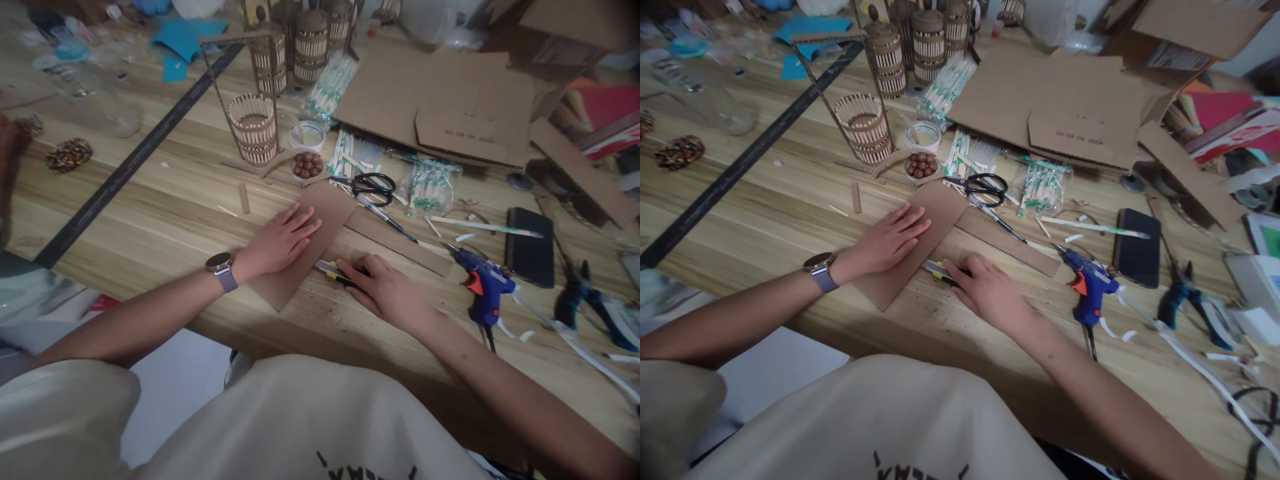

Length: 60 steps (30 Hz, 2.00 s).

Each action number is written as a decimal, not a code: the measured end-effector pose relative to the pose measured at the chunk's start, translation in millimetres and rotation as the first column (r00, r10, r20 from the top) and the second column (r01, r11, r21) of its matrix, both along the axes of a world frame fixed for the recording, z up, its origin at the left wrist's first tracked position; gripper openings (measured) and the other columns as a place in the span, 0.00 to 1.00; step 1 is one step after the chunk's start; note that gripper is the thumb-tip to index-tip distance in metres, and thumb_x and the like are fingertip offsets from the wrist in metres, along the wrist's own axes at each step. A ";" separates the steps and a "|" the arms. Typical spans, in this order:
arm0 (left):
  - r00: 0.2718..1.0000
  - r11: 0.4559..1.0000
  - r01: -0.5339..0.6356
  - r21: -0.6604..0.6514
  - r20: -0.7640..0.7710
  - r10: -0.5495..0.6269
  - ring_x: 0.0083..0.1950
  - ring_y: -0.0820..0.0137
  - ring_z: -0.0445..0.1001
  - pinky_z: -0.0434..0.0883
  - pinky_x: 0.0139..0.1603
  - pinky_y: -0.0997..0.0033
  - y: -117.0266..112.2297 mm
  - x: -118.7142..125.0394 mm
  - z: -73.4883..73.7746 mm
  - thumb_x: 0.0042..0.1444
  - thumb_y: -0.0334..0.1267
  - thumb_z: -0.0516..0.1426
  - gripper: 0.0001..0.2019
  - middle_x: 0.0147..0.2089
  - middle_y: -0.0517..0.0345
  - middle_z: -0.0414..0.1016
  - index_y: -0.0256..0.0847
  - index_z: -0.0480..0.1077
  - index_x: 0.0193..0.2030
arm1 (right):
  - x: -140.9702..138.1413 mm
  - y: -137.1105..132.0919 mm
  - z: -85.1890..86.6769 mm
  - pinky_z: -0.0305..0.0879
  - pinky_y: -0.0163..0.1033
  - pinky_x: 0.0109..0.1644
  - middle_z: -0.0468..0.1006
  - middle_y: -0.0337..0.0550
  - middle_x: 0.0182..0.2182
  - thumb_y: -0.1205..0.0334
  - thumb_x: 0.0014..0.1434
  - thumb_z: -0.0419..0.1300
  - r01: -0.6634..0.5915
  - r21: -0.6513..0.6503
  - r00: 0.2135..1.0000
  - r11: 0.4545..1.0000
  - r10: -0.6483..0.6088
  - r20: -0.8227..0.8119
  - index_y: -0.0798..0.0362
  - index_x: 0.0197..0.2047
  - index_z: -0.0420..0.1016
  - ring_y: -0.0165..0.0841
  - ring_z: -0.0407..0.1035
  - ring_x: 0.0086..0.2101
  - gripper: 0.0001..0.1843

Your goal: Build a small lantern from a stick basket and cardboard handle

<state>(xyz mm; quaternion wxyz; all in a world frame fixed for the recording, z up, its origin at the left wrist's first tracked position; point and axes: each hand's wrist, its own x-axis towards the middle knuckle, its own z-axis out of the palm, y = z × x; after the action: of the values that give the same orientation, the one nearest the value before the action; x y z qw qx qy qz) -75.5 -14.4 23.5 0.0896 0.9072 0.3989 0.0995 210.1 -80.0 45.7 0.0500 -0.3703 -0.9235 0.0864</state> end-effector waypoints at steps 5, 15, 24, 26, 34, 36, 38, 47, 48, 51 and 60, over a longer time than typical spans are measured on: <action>1.000 1.000 -0.008 0.008 0.002 0.008 0.78 0.49 0.47 0.53 0.76 0.43 -0.1 0.7 0.5 0.74 0.41 0.41 0.26 0.76 0.41 0.55 0.35 0.59 0.73 | -2.7 -3.3 1.2 0.73 0.45 0.41 0.74 0.54 0.44 0.56 0.72 0.50 -0.019 -0.008 1.000 1.000 0.019 0.005 0.54 0.66 0.70 0.43 0.71 0.42 0.24; 0.999 0.999 -0.027 0.017 0.023 0.027 0.79 0.51 0.48 0.54 0.75 0.43 -0.2 2.1 -1.1 0.73 0.42 0.42 0.25 0.76 0.44 0.57 0.38 0.60 0.72 | -18.9 -18.6 6.5 0.72 0.42 0.40 0.77 0.51 0.44 0.58 0.70 0.53 -0.075 -0.058 0.997 0.996 0.077 0.032 0.49 0.65 0.69 0.40 0.73 0.41 0.22; 0.999 0.999 -0.044 0.000 0.008 0.044 0.79 0.51 0.48 0.54 0.76 0.45 -0.5 3.0 1.3 0.73 0.42 0.43 0.25 0.76 0.47 0.56 0.39 0.60 0.73 | -27.8 -31.0 7.9 0.71 0.41 0.41 0.78 0.49 0.43 0.64 0.66 0.57 -0.129 -0.028 0.990 0.991 0.130 0.047 0.50 0.63 0.71 0.40 0.73 0.41 0.22; 0.999 0.999 -0.037 0.004 0.004 0.037 0.78 0.50 0.48 0.54 0.76 0.45 -0.7 3.5 1.3 0.73 0.42 0.42 0.25 0.76 0.46 0.56 0.38 0.60 0.73 | -29.5 -31.3 7.5 0.70 0.42 0.40 0.78 0.49 0.42 0.64 0.66 0.57 -0.134 -0.022 0.989 0.991 0.135 0.053 0.50 0.62 0.71 0.40 0.73 0.40 0.22; 0.999 0.999 -0.041 0.005 0.017 0.041 0.79 0.52 0.47 0.53 0.76 0.45 -0.9 4.0 -1.5 0.73 0.42 0.42 0.25 0.77 0.47 0.55 0.40 0.59 0.73 | -30.5 -33.7 5.6 0.68 0.40 0.37 0.78 0.48 0.40 0.63 0.66 0.58 -0.162 0.049 0.986 0.986 0.160 0.054 0.51 0.61 0.71 0.40 0.73 0.38 0.20; 0.999 0.999 -0.042 -0.003 0.011 0.042 0.79 0.52 0.47 0.53 0.76 0.45 -0.9 3.9 -1.0 0.73 0.42 0.42 0.25 0.77 0.47 0.55 0.40 0.59 0.73 | -31.1 -35.9 4.9 0.67 0.39 0.37 0.78 0.48 0.39 0.64 0.66 0.57 -0.152 0.057 0.988 0.987 0.149 0.047 0.51 0.61 0.71 0.39 0.73 0.38 0.20; 0.999 0.999 -0.045 -0.007 0.003 0.045 0.79 0.50 0.47 0.53 0.76 0.45 -0.9 4.0 -0.3 0.73 0.42 0.42 0.25 0.77 0.47 0.55 0.39 0.59 0.73 | -31.8 -38.2 3.6 0.68 0.39 0.36 0.78 0.48 0.39 0.65 0.65 0.58 -0.142 0.067 0.989 0.988 0.139 0.047 0.51 0.61 0.71 0.39 0.73 0.38 0.21; 1.000 0.999 -0.031 -0.013 0.005 0.031 0.79 0.52 0.47 0.53 0.76 0.45 0.0 3.6 0.0 0.74 0.42 0.42 0.25 0.77 0.46 0.54 0.39 0.58 0.73 | -31.9 -45.7 -4.1 0.69 0.41 0.38 0.77 0.47 0.39 0.65 0.66 0.55 -0.121 0.077 0.991 0.990 0.117 0.059 0.49 0.62 0.70 0.39 0.72 0.38 0.22; 0.999 0.999 -0.033 -0.012 0.002 0.033 0.79 0.51 0.46 0.53 0.76 0.45 0.1 3.7 0.0 0.74 0.42 0.42 0.25 0.77 0.46 0.54 0.39 0.58 0.73 | -32.1 -45.7 -4.2 0.68 0.40 0.38 0.77 0.47 0.39 0.65 0.66 0.55 -0.123 0.078 0.991 0.989 0.118 0.064 0.49 0.62 0.70 0.39 0.72 0.38 0.22; 0.999 0.999 -0.038 -0.012 -0.007 0.038 0.79 0.50 0.47 0.53 0.75 0.44 0.1 4.1 0.4 0.74 0.42 0.42 0.25 0.77 0.46 0.54 0.39 0.59 0.73 | -32.8 -44.5 -3.7 0.66 0.40 0.37 0.77 0.48 0.39 0.65 0.66 0.57 -0.145 0.077 0.987 0.986 0.140 0.073 0.50 0.62 0.71 0.40 0.71 0.39 0.21; 0.999 1.000 -0.027 0.007 0.035 0.027 0.78 0.51 0.48 0.53 0.76 0.46 0.6 4.4 -2.0 0.73 0.40 0.43 0.25 0.76 0.43 0.56 0.37 0.60 0.72 | -34.2 -33.4 1.0 0.65 0.41 0.38 0.76 0.48 0.41 0.62 0.66 0.57 -0.207 -0.019 0.973 0.978 0.208 0.099 0.48 0.64 0.68 0.39 0.70 0.39 0.23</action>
<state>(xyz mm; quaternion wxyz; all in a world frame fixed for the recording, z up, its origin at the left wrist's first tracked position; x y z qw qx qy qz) -71.1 -13.8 21.5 0.0916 0.9002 0.4090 0.1179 175.9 -113.4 46.8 -0.0073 -0.2761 -0.9581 0.0766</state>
